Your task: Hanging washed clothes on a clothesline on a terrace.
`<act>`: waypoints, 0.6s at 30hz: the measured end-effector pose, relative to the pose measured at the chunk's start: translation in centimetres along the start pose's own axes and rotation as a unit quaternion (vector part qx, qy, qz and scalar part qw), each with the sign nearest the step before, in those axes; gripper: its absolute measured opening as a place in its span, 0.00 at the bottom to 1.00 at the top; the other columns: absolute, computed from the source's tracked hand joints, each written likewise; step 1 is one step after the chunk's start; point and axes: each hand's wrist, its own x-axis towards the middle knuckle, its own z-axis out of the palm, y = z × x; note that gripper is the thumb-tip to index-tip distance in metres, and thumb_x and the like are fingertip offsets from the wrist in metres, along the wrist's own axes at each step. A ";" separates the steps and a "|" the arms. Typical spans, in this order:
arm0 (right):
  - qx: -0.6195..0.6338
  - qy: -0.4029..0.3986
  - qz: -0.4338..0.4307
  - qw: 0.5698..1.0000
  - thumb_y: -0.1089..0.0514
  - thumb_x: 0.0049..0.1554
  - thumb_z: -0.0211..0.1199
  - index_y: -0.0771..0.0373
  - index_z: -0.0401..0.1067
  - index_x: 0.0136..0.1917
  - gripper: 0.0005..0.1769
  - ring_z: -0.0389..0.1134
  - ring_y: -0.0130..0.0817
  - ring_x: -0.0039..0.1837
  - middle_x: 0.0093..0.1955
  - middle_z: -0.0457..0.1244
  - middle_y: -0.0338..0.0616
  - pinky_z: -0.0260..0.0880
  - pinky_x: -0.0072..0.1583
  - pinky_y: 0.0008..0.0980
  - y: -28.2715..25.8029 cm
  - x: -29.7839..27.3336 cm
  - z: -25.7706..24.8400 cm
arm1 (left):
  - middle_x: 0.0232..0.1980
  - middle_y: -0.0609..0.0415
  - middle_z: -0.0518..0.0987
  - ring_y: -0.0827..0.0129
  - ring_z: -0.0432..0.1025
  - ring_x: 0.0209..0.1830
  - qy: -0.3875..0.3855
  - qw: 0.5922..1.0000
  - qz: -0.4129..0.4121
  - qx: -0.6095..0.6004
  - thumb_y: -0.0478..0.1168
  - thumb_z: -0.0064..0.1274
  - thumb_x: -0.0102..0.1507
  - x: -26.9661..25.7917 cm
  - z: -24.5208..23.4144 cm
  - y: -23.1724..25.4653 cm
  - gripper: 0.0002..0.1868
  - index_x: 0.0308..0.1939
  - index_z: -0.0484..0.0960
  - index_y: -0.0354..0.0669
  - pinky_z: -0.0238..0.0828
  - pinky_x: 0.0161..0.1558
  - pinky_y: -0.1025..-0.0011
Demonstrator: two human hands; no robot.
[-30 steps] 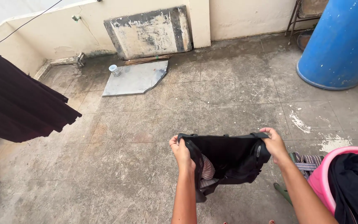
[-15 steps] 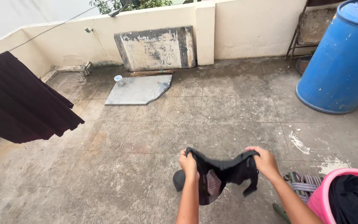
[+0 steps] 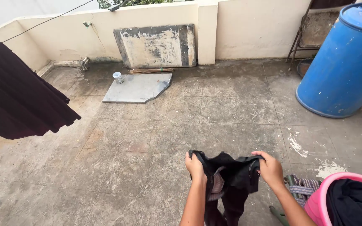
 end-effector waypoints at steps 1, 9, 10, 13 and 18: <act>-0.004 -0.006 0.013 1.000 0.67 0.60 0.49 0.59 0.80 0.58 0.21 0.72 0.35 0.34 0.42 0.73 0.39 0.72 0.40 0.35 1.2 0.1 -0.6 | 0.38 0.55 0.79 0.73 0.72 0.34 0.007 1.000 -0.011 0.008 0.34 0.41 0.70 -1.5 -0.8 0.4 0.08 0.48 0.77 0.38 0.71 0.38 0.69; -0.036 -0.507 -0.056 0.859 0.52 0.53 0.70 0.47 0.68 0.75 0.36 0.75 0.30 0.60 0.63 0.71 0.38 0.76 0.63 0.32 -4.4 -3.1 -4.2 | 0.41 0.57 0.80 0.75 0.75 0.35 -0.230 0.957 -0.174 -0.024 0.37 0.39 0.71 -6.5 5.3 8.6 0.12 0.54 0.77 0.48 0.74 0.38 0.74; -0.035 -0.508 -0.057 0.859 0.52 0.53 0.70 0.47 0.68 0.75 0.36 0.75 0.30 0.60 0.63 0.71 0.38 0.76 0.63 0.32 -5.9 -2.9 -4.0 | 0.41 0.57 0.80 0.75 0.75 0.35 -0.230 0.957 -0.173 -0.023 0.37 0.39 0.71 -7.1 5.4 8.6 0.12 0.54 0.77 0.48 0.74 0.38 0.74; 0.062 -0.228 -0.273 0.933 0.55 0.45 0.74 0.60 0.56 0.76 0.49 0.61 0.37 0.70 0.73 0.58 0.46 0.64 0.66 0.39 -8.6 -2.4 -3.4 | 0.41 0.59 0.79 0.78 0.73 0.36 -0.381 0.902 -0.203 0.010 0.37 0.42 0.73 -9.2 5.3 8.7 0.10 0.54 0.78 0.44 0.73 0.39 0.77; 0.097 -0.343 -0.259 0.898 0.58 0.50 0.76 0.64 0.74 0.64 0.29 0.69 0.28 0.58 0.55 0.72 0.44 0.70 0.61 0.32 -5.9 -0.1 0.3 | 0.40 0.60 0.77 0.78 0.70 0.41 -0.433 0.895 0.031 0.104 0.36 0.48 0.75 -11.6 3.6 11.0 0.08 0.48 0.78 0.32 0.68 0.43 0.75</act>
